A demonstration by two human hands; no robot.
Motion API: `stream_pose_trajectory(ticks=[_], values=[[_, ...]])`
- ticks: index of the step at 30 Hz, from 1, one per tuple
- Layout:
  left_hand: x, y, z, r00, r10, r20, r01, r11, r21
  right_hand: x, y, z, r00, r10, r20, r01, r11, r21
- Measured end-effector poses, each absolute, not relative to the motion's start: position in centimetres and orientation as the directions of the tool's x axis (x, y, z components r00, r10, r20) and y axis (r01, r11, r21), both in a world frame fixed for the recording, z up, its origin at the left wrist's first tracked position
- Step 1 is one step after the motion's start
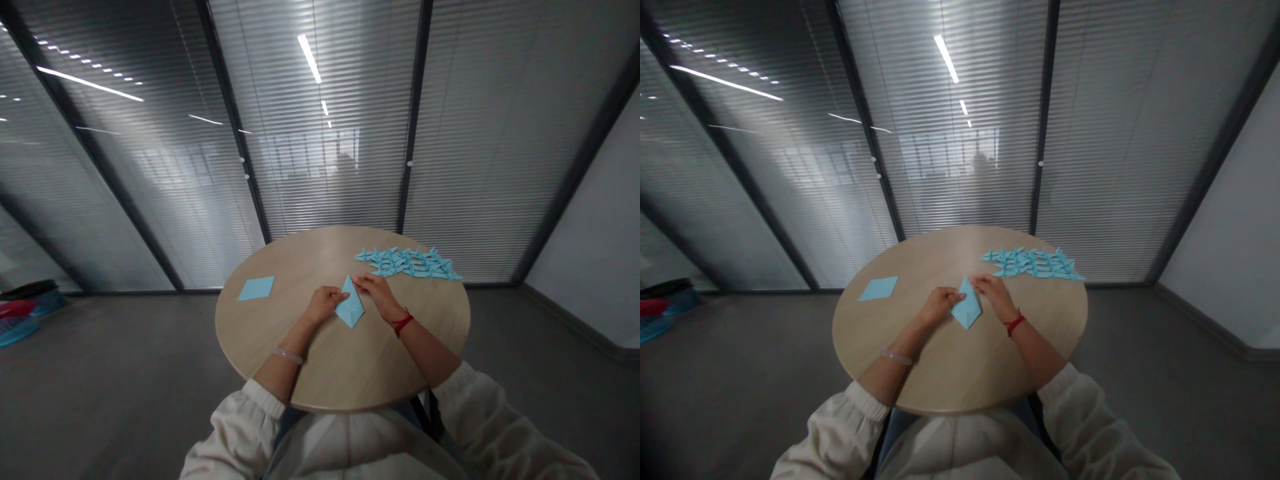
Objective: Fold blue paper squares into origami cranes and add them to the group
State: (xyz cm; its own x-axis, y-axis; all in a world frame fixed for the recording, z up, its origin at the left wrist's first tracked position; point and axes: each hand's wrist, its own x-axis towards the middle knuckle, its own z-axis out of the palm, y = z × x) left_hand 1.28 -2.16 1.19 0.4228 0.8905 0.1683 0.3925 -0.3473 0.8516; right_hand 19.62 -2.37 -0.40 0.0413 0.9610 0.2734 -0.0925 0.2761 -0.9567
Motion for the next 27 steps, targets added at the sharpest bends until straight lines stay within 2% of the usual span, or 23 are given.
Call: stream_pose_trajectory(ticks=[4, 10, 20, 23, 27], values=[[1.3, -1.9, 0.8, 0.434, 0.886, 0.161, 0.369, -0.338, 0.866, 19.3, -2.2, -0.7, -0.005, 0.951, 0.309, 0.002, 0.309, -0.951], [1.6, -2.0, 1.2, 0.350, 0.914, 0.204, 0.169, -0.276, 0.946, 19.1, -2.5, -0.9, -0.105, 0.947, 0.303, 0.077, 0.312, -0.947], [1.5, -2.1, 1.5, 0.218, 0.940, 0.261, 0.148, -0.296, 0.944, 18.5, -3.5, 0.0, -0.166, 0.949, 0.269, 0.081, 0.285, -0.955], [1.2, -1.8, 1.5, 0.137, 0.957, 0.254, 0.080, -0.266, 0.961, 18.6, -3.2, -0.1, -0.161, 0.946, 0.280, 0.093, 0.297, -0.950], [0.4, -1.2, 1.7, -0.051, 0.969, 0.242, -0.072, -0.245, 0.967, 18.8, -3.3, 0.0, -0.158, 0.945, 0.287, 0.121, 0.307, -0.944]])
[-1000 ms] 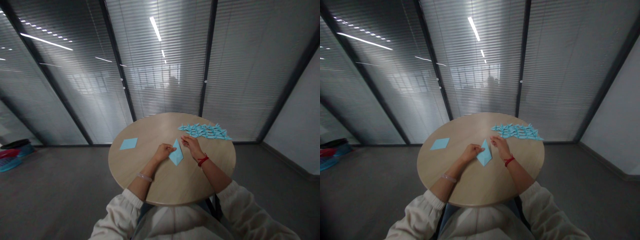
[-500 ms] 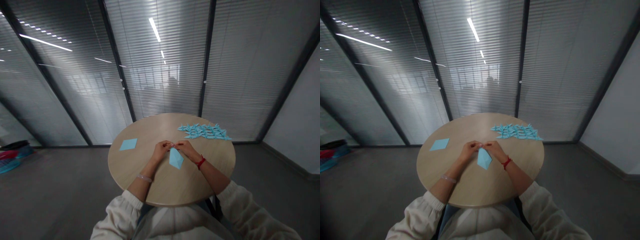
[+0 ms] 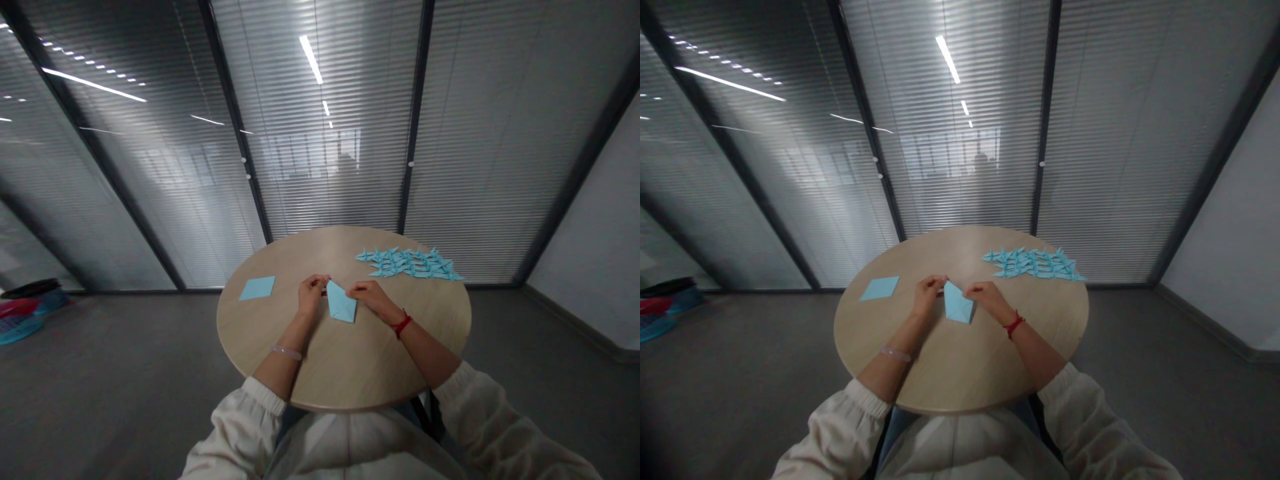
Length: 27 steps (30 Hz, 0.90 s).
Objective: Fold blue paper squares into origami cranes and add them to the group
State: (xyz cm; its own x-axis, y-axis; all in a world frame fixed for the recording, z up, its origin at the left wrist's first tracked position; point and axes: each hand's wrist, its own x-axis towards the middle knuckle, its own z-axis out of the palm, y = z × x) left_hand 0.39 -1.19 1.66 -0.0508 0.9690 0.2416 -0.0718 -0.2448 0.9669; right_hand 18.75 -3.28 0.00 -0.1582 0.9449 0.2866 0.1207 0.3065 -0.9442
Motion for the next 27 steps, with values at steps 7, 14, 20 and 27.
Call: stream_pose_trajectory(ticks=[7, 14, 20, 27], values=[[-0.5, -0.8, 1.8, -0.250, 0.945, 0.214, -0.185, -0.263, 0.947, 19.1, -3.3, -0.1, -0.126, 0.946, 0.299, 0.148, 0.316, -0.937], [-0.3, -1.1, 1.9, -0.264, 0.943, 0.204, -0.216, -0.263, 0.940, 19.1, -2.5, -0.7, 0.022, 0.950, 0.310, 0.032, 0.309, -0.950], [0.3, -1.6, 2.1, -0.186, 0.960, 0.209, -0.219, -0.248, 0.944, 18.4, -3.4, -0.1, -0.167, 0.953, 0.252, -0.101, 0.237, -0.966], [0.4, -1.8, 2.1, -0.122, 0.972, 0.203, -0.241, -0.228, 0.943, 18.8, -2.9, -0.8, -0.142, 0.945, 0.295, -0.083, 0.286, -0.955]])
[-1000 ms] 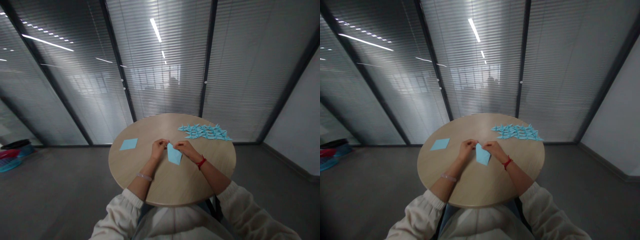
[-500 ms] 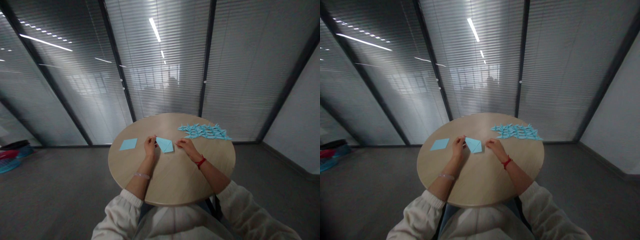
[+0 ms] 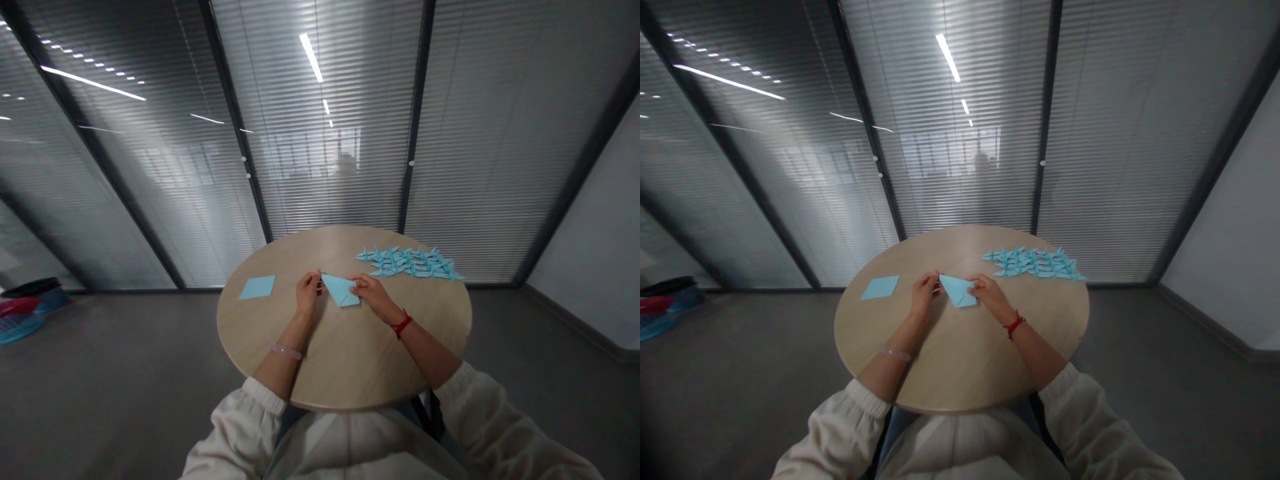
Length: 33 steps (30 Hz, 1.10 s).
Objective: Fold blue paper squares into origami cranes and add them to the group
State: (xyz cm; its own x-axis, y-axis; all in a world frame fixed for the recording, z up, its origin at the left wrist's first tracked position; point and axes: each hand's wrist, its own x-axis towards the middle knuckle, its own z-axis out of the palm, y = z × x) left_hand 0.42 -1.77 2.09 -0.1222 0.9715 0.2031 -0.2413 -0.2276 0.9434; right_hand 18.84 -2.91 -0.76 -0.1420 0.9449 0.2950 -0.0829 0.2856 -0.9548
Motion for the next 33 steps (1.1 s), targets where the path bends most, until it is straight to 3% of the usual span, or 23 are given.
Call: stream_pose_trajectory(ticks=[8, 11, 14, 18, 23, 28, 33], values=[[0.2, -1.3, 1.6, -0.068, 0.984, 0.167, -0.224, -0.178, 0.958, 19.1, -2.6, -0.5, 0.000, 0.916, 0.401, -0.038, 0.400, -0.916], [0.2, -0.7, 1.1, -0.047, 0.980, 0.192, -0.134, -0.196, 0.971, 19.2, -2.3, -0.6, 0.032, 0.906, 0.421, 0.016, 0.421, -0.907], [0.3, -0.2, 0.5, -0.017, 0.953, 0.302, 0.073, -0.300, 0.951, 19.3, -2.0, -0.8, 0.050, 0.899, 0.436, 0.075, 0.432, -0.899], [0.2, 0.0, 0.0, 0.022, 0.867, 0.499, 0.396, -0.465, 0.792, 19.3, -1.8, -1.0, 0.055, 0.888, 0.456, 0.129, 0.447, -0.885], [-0.1, -0.1, 0.0, 0.076, 0.749, 0.658, 0.618, -0.553, 0.559, 19.3, -1.9, -1.0, 0.039, 0.877, 0.479, 0.213, 0.461, -0.861], [0.1, -0.6, 0.3, 0.280, 0.699, 0.658, 0.619, -0.655, 0.432, 19.3, -2.1, -1.0, 0.036, 0.880, 0.474, 0.298, 0.443, -0.845], [0.8, -1.5, 0.7, 0.405, 0.733, 0.546, 0.506, -0.677, 0.534, 19.3, -2.4, -0.8, 0.016, 0.877, 0.481, 0.348, 0.446, -0.825]])
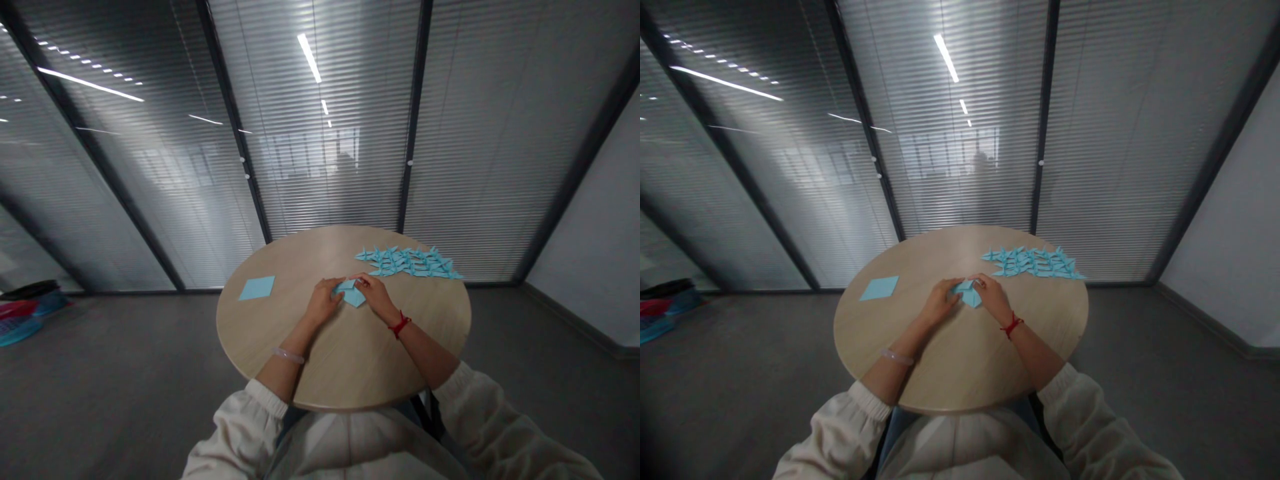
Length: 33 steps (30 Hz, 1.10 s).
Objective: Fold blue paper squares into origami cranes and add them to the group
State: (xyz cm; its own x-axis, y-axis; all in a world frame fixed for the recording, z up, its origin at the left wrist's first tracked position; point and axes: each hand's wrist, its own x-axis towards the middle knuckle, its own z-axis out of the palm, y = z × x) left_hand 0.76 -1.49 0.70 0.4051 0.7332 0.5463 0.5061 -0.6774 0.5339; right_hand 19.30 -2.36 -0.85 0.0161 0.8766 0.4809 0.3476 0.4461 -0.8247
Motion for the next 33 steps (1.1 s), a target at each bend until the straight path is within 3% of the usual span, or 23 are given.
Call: stream_pose_trajectory(ticks=[5, 14, 21, 26, 30, 33], values=[[1.0, -2.1, 1.0, 0.344, 0.820, 0.458, 0.397, -0.569, 0.720, 19.1, -2.5, -0.7, -0.020, 0.856, 0.516, 0.353, 0.489, -0.798], [1.3, -2.0, 1.2, 0.392, 0.850, 0.351, 0.452, -0.510, 0.732, 18.7, -3.2, -0.3, -0.066, 0.824, 0.562, 0.336, 0.549, -0.765], [1.4, -1.5, 0.6, 0.356, 0.906, 0.228, 0.315, -0.346, 0.884, 18.8, -3.5, 0.2, -0.026, 0.777, 0.628, 0.409, 0.582, -0.703], [1.4, -1.4, 0.5, 0.304, 0.946, 0.117, 0.073, -0.145, 0.987, 18.6, -4.1, 0.6, -0.128, 0.618, 0.776, 0.576, 0.683, -0.449], [1.4, -1.6, 0.6, 0.237, 0.966, 0.105, -0.040, -0.098, 0.994, 17.9, -5.1, 0.9, -0.334, 0.549, 0.766, 0.690, 0.696, -0.198], [1.5, -1.9, 0.7, 0.234, 0.966, 0.113, -0.158, -0.077, 0.984, 17.5, -5.8, 1.3, -0.398, 0.531, 0.748, 0.727, 0.680, -0.095]])
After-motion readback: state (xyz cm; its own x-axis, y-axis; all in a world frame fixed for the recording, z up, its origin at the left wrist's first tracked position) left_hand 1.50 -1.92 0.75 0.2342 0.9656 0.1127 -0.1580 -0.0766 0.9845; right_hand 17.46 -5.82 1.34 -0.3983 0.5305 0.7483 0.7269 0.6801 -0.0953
